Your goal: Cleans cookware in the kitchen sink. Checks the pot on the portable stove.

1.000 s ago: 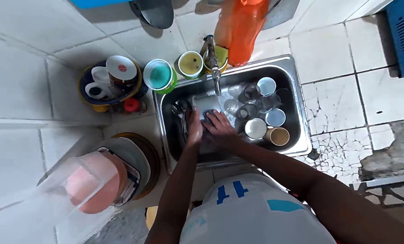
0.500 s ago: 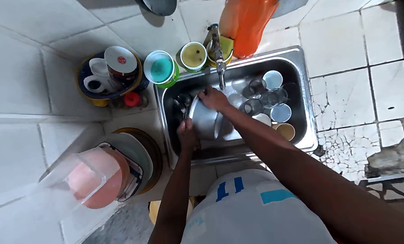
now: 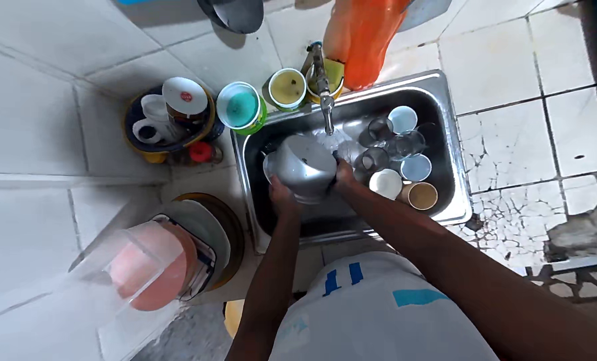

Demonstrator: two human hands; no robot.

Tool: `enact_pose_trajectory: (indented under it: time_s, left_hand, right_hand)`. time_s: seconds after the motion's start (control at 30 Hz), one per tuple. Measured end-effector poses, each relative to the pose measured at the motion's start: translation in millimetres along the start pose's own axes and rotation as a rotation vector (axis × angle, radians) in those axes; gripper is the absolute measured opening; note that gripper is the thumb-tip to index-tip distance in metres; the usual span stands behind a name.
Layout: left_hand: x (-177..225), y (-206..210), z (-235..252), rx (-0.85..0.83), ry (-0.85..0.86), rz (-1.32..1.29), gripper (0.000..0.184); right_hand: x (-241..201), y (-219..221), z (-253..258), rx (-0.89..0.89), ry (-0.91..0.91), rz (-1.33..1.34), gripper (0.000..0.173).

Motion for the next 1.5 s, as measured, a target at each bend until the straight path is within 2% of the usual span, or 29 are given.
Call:
enact_pose_trajectory:
  time_s: [0.07, 0.13, 0.17, 0.27, 0.33, 0.43, 0.53, 0.67, 0.8, 0.9, 0.97, 1.03, 1.1, 1.17, 1.2, 1.27, 1.4, 1.5]
  left_hand:
    - [10, 11, -12, 0.053, -0.084, -0.007, 0.054]
    - [18, 17, -21, 0.029, -0.079, 0.016, 0.053]
    - [21, 18, -22, 0.030, -0.060, 0.055, 0.053]
    - [19, 22, -20, 0.036, -0.028, 0.156, 0.055]
    - [17, 22, -18, 0.027, 0.016, 0.194, 0.056]
    - [22, 20, -15, -0.022, 0.065, 0.095, 0.048]
    - [21, 12, -3, -0.023, 0.120, -0.001, 0.037]
    - [3, -7, 20, -0.008, 0.098, 0.069, 0.045]
    - [-18, -22, 47, -0.034, 0.120, 0.109, 0.050]
    - [-31, -28, 51, -0.040, 0.078, 0.099, 0.050]
    - [-32, -31, 49, -0.020, 0.073, 0.154, 0.050]
    - [-32, -30, 46, -0.014, 0.054, 0.142, 0.051]
    - [-36, -27, 43, -0.023, 0.017, 0.056, 0.050]
    - [-36, -25, 40, -0.046, -0.003, 0.008, 0.050]
    - [-34, -26, 37, -0.050, -0.002, 0.018, 0.049]
    - [-26, -30, 29, -0.053, 0.010, 0.069, 0.051]
    - [-14, -38, 14, -0.052, 0.016, 0.093, 0.047]
    - [-11, -43, 4, -0.034, 0.004, 0.072, 0.042]
  right_hand:
    - [-9, 2, -28, 0.060, -0.141, -0.176, 0.066]
    - [-16, 1, -57, 0.031, -0.332, -0.388, 0.059]
    - [-15, -2, -70, -0.020, -0.471, -0.457, 0.056]
    - [0, -12, -100, -0.315, -0.858, -0.579, 0.061]
    - [9, -13, -110, -0.447, -1.109, -0.742, 0.060]
    - [-1, 2, -117, -0.522, -1.303, -0.999, 0.053]
    - [-28, 32, -111, -0.601, -1.126, -1.020, 0.051]
    - [-36, 58, -63, -0.704, -0.842, -0.800, 0.048]
    - [-32, 60, 10, -0.564, -0.777, -0.938, 0.053]
    - [-46, 71, 27, -0.468, -0.602, -1.162, 0.054]
    - [-58, 77, 36, -0.429, -0.519, -1.180, 0.050]
    - [-66, 76, 46, -0.376, -0.522, -0.935, 0.046]
    - [-68, 71, 47, -0.346, -0.489, -0.530, 0.039]
    - [-63, 65, 48, -0.335, -0.331, -0.160, 0.040]
    - [-59, 61, 51, -0.366, -0.272, -0.106, 0.042]
    - [-54, 54, 52, -0.443, -0.266, -0.273, 0.043]
    - [-59, 43, 49, -0.299, -0.392, -0.394, 0.033]
    - [-59, 45, 38, -0.348, -0.410, -0.566, 0.038]
Point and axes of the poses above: each hand's wrist, its own z-axis towards the middle knuckle, its own y-axis out of the palm, x = y × z, the point moved 4 cm from there along z, towards the middle knuckle, and after that the axes turned 15 degrees about z, right-handed, at the moved point
